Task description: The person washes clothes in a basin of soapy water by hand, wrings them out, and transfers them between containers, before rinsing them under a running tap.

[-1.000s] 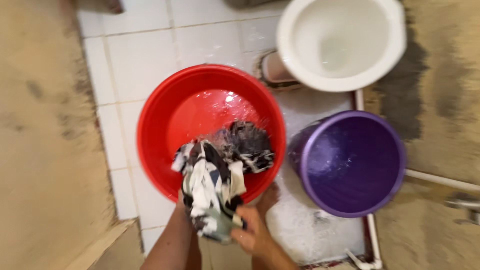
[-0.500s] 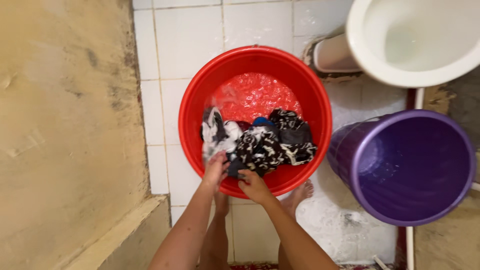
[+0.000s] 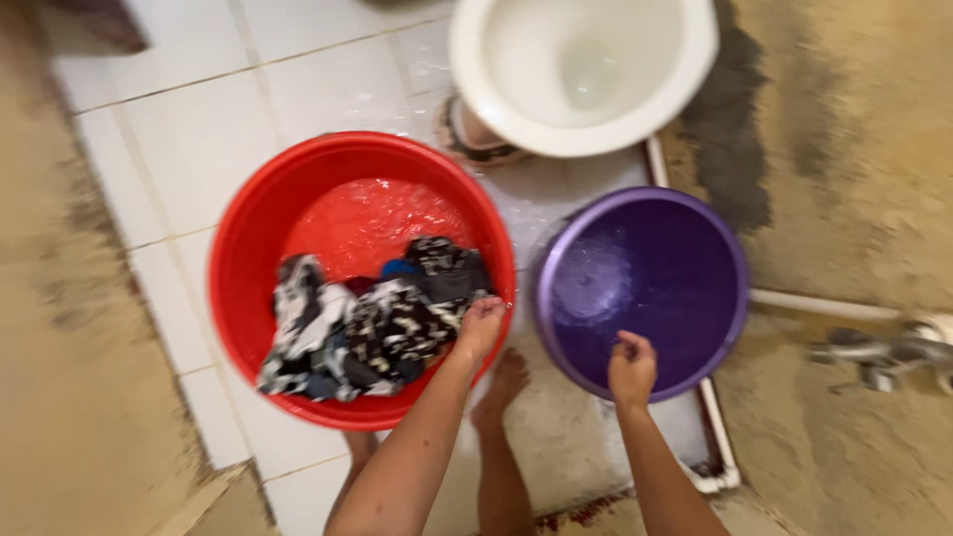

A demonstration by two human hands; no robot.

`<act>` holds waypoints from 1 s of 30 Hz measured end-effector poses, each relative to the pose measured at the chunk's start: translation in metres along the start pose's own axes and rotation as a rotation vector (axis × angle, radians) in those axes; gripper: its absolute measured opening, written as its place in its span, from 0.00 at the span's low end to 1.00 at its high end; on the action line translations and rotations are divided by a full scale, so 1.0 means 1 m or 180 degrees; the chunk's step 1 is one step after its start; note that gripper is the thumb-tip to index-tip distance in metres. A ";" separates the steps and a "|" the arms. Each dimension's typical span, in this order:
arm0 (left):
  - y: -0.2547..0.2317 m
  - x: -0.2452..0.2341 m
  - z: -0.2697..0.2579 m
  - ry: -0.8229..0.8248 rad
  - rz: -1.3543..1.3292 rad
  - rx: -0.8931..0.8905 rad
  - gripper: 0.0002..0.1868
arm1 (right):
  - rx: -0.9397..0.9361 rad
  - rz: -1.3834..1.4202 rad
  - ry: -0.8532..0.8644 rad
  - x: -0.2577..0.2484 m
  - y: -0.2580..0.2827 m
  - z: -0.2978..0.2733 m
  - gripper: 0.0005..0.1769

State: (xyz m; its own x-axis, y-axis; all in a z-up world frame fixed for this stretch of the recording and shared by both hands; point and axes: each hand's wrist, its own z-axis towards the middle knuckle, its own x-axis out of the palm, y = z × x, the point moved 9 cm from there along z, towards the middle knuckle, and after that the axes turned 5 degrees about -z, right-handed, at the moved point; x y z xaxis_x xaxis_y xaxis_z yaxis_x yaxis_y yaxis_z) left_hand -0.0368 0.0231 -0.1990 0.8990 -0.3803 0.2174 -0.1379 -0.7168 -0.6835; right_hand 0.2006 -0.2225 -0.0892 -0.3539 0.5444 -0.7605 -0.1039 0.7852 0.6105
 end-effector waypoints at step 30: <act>-0.108 -0.018 0.006 0.0277 0.3545 -0.0666 0.32 | 0.0982 0.0778 0.0087 -0.104 -0.060 0.063 0.13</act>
State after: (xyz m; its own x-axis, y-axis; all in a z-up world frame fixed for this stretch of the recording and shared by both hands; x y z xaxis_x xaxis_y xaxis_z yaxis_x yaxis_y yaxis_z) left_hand -0.0354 0.1108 -0.1332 0.2021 -0.9005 -0.3851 -0.9163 -0.0350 -0.3989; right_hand 0.3019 -0.3079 -0.0610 -0.3586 0.7216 -0.5922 0.2693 0.6874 0.6745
